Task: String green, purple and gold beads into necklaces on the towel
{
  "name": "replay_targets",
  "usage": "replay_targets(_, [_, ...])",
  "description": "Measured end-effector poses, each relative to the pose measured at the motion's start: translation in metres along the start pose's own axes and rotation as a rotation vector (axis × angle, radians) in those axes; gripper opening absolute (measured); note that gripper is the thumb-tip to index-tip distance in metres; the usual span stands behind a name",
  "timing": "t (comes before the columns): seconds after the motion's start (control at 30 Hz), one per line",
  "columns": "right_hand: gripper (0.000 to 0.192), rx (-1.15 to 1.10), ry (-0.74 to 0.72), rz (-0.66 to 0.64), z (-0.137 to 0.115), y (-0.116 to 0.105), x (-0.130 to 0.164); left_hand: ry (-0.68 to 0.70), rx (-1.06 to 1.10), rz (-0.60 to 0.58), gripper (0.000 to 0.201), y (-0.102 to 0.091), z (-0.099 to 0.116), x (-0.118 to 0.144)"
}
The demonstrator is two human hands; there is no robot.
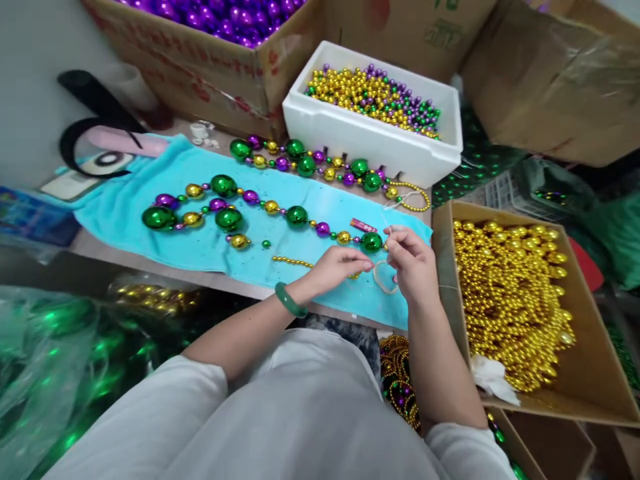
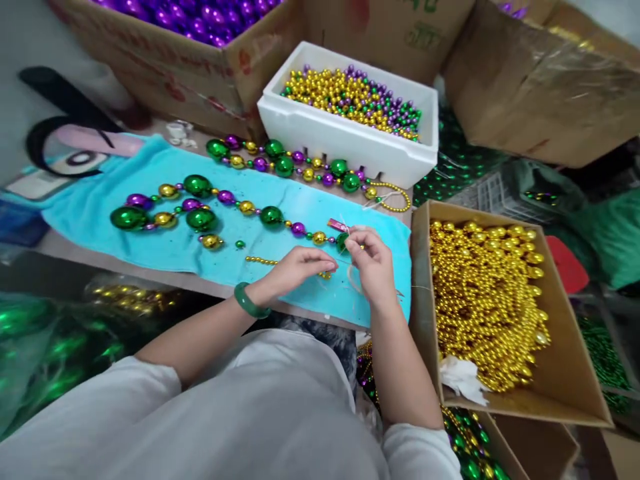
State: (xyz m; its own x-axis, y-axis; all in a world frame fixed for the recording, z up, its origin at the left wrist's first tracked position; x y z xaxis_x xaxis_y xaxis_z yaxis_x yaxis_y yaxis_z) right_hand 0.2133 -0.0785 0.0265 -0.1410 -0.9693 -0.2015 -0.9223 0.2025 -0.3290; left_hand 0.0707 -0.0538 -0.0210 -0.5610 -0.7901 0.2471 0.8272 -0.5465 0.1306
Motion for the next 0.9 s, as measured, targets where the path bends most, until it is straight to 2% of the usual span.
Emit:
replay_targets(0.07, [0.024, -0.097, 0.066, 0.028, 0.01, -0.007, -0.003, -0.028, 0.003, -0.008, 0.019, 0.001, -0.002, -0.002])
replay_targets(0.13, [0.025, -0.06, 0.095, 0.063, 0.024, -0.022, -0.011, -0.035, 0.018, 0.022, 0.02, -0.001, -0.001, -0.003])
replay_targets(0.23, [0.021, 0.288, 0.122, 0.173, 0.054, -0.06, -0.023, -0.036, 0.03, 0.088, 0.021, -0.006, 0.002, -0.003])
replay_targets(0.27, [0.019, 0.429, 0.153, 0.17, 0.065, -0.071, -0.026, -0.042, 0.04, 0.102, 0.023, -0.007, 0.003, -0.002])
replay_targets(0.37, [0.023, 0.766, 0.257, -0.007, 0.097, -0.087, -0.028, -0.062, 0.107, 0.118, 0.029, -0.009, 0.005, -0.002])
replay_targets(0.47, [0.033, 0.989, 0.347, -0.18, 0.117, -0.088, -0.023, -0.051, 0.164, 0.134, 0.03, -0.011, 0.007, -0.003])
replay_targets(0.57, [0.026, 1.054, 0.361, -0.261, 0.122, -0.084, -0.021, -0.026, 0.157, 0.16, 0.027, -0.013, 0.009, -0.005])
replay_targets(0.73, [0.02, 1.018, 0.261, -0.301, 0.118, -0.086, -0.025, 0.002, 0.185, 0.156, 0.032, -0.011, 0.004, -0.005])
replay_targets(0.8, [0.015, 0.981, 0.249, -0.25, 0.116, -0.093, -0.035, 0.016, 0.184, 0.104, 0.032, -0.008, 0.001, -0.009])
replay_targets(0.9, [0.011, 1.011, 0.279, -0.354, 0.107, -0.098, -0.059, 0.096, 0.06, 0.109, 0.024, -0.01, 0.0, -0.016])
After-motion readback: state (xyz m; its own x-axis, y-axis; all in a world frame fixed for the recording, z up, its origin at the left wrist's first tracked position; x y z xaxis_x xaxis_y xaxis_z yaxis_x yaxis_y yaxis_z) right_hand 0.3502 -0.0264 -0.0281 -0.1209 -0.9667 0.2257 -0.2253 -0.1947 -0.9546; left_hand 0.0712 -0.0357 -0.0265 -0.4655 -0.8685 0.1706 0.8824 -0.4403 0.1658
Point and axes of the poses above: each hand's wrist, its own x-axis away from the middle knuckle, its own y-axis out of the palm, z = x × y, the point moved 5 cm from there along -x, towards the middle knuckle, and after that the axes turned 6 degrees about -y, right-handed, at the moved point
